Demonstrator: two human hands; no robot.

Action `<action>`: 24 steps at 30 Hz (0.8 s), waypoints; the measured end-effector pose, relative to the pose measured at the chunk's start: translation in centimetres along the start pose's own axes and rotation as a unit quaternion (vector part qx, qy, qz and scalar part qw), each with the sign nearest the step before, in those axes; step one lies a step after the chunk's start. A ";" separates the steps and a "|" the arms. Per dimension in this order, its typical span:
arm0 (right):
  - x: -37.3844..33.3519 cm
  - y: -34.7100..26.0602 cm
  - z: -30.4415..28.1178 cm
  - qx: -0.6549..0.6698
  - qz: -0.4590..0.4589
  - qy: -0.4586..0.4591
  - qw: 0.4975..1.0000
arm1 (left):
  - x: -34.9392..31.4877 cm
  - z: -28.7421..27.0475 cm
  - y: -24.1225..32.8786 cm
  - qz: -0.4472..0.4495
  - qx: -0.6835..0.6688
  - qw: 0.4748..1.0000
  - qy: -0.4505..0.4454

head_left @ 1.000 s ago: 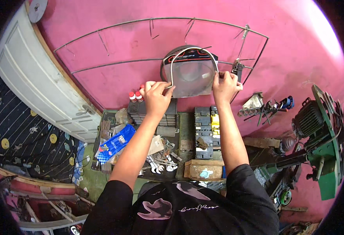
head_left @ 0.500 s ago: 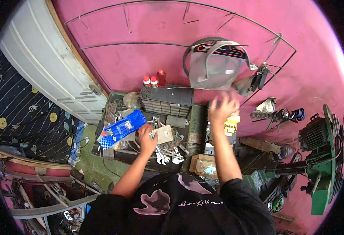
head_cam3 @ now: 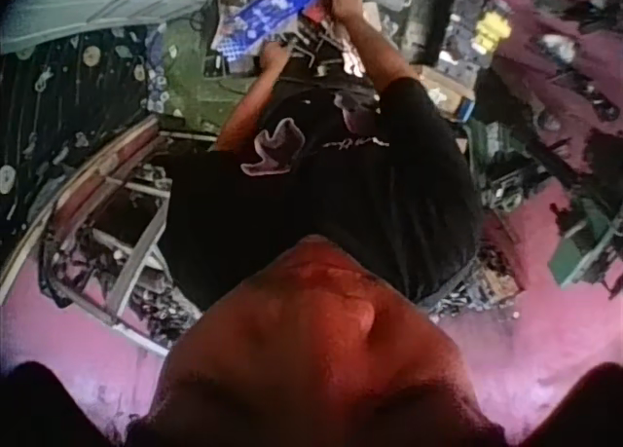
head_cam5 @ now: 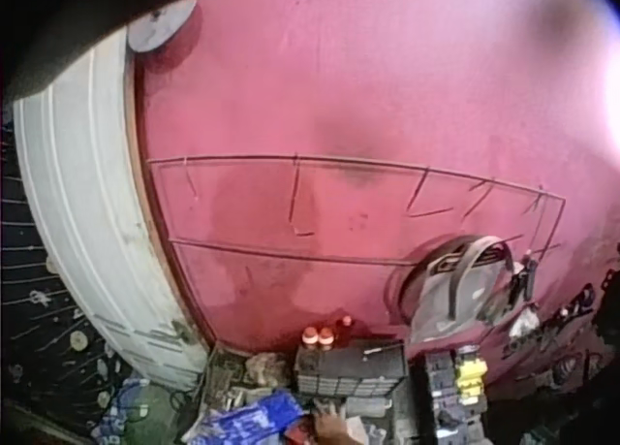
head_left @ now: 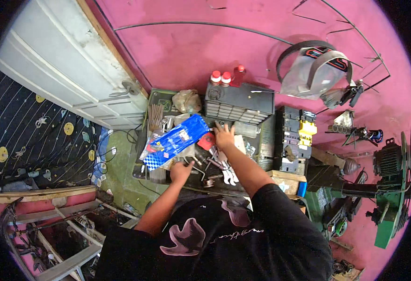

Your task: The person places a face shield on a wall rack, then repeatedly picks up thin metal rods from a cluttered workbench, aligns them, and stacks them into a neat pile. The person handles the rods one by one or in small groups throughout the clip.

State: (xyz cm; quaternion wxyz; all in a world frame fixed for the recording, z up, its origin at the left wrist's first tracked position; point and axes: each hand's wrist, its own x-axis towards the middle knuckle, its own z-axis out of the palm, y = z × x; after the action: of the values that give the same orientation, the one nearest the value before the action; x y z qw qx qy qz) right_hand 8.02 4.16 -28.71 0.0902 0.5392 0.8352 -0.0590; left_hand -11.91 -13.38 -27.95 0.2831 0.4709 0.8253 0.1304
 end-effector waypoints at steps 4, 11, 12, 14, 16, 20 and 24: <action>1.8 0.4 -1.4 -0.028 -0.033 0.032 0.999 | 2.2 2.6 -1.8 0.038 0.004 0.999 0.025; -3.4 0.6 -7.7 0.012 -0.020 0.167 0.986 | 2.8 -2.9 -1.2 0.057 -0.174 0.981 0.062; -5.1 0.9 -8.6 0.028 0.003 0.180 0.983 | 2.5 -4.3 -0.3 0.053 -0.185 0.980 0.055; -8.3 1.5 -9.2 0.063 0.043 0.207 0.975 | 2.9 -5.4 0.3 0.083 -0.176 0.980 0.032; -11.5 2.8 -8.5 0.076 0.079 0.235 0.966 | 1.1 -8.1 3.8 0.099 -0.174 0.980 0.007; -17.8 4.3 -8.3 0.062 0.147 0.283 0.946 | -0.8 -7.8 8.0 0.213 -0.098 0.972 0.024; -22.2 8.1 -9.1 0.060 0.188 0.338 0.920 | -1.9 -4.1 10.9 0.206 -0.166 0.964 -0.023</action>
State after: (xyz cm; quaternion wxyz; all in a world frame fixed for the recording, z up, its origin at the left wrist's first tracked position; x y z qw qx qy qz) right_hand 23.58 -10.50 -15.09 -0.2203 0.6784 0.6944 0.0951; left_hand -5.92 -9.14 -18.74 0.3433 0.5799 0.6705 0.3103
